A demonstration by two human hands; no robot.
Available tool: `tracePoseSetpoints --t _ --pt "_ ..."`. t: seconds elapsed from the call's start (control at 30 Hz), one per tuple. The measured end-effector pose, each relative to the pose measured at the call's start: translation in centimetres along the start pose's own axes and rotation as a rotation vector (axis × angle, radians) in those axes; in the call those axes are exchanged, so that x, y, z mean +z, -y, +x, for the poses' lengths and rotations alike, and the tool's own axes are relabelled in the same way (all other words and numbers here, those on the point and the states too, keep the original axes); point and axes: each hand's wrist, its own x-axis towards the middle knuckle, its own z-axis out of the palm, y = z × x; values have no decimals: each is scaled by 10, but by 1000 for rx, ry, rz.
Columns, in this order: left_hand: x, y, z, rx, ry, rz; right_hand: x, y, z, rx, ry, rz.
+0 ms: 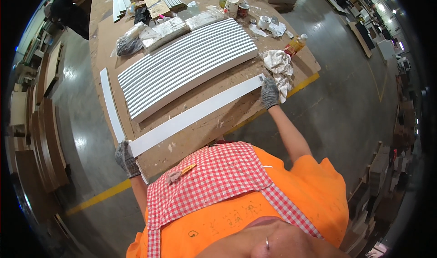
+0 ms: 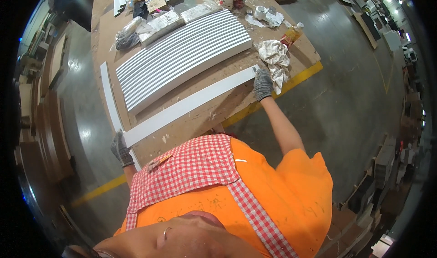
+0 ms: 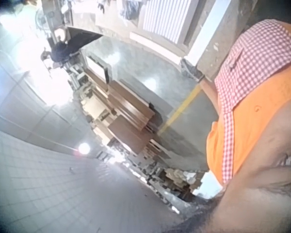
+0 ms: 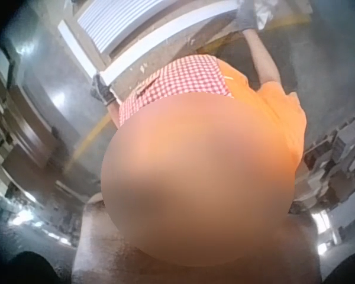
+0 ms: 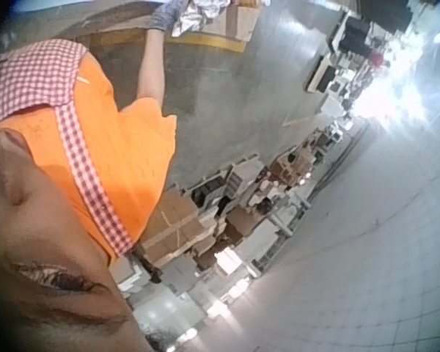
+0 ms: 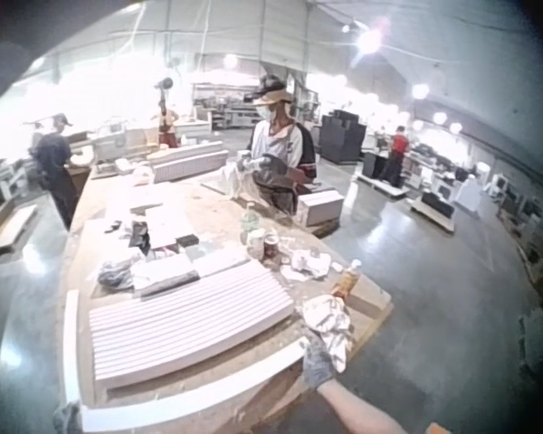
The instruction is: The person wipes a stack of corrugated metal strips with a cloth, then separates individual strips to clean them one by one. The person uses a spray bottle to apply liquid to the strips and continues wiping them with the cloth.
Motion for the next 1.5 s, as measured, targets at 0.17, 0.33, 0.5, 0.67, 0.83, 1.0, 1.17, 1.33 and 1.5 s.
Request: tracePoseSetpoints --t 0.17,0.33,0.5,0.67,0.83,1.0,1.17,1.33,1.5 --pt "-6 -8 19 12 -54 32 32 60 -32 -604 -212 87" --pt "-33 9 29 55 29 160 -14 198 -91 -391 393 290" --pt "-28 -22 7 -195 29 129 10 105 -63 -327 55 127" --pt "-23 -6 0 -204 55 99 13 -2 -3 -79 91 2" --pt "-16 5 3 -198 24 149 24 109 -60 -576 136 73" --pt "-20 20 7 -224 58 220 27 74 -49 -313 80 -29" --pt "-25 81 20 77 79 368 5 -47 12 -97 -87 19" --pt "-14 56 12 -174 67 433 11 25 -12 -139 115 79" --pt "1 60 14 87 -122 403 18 -53 28 -131 -63 51"
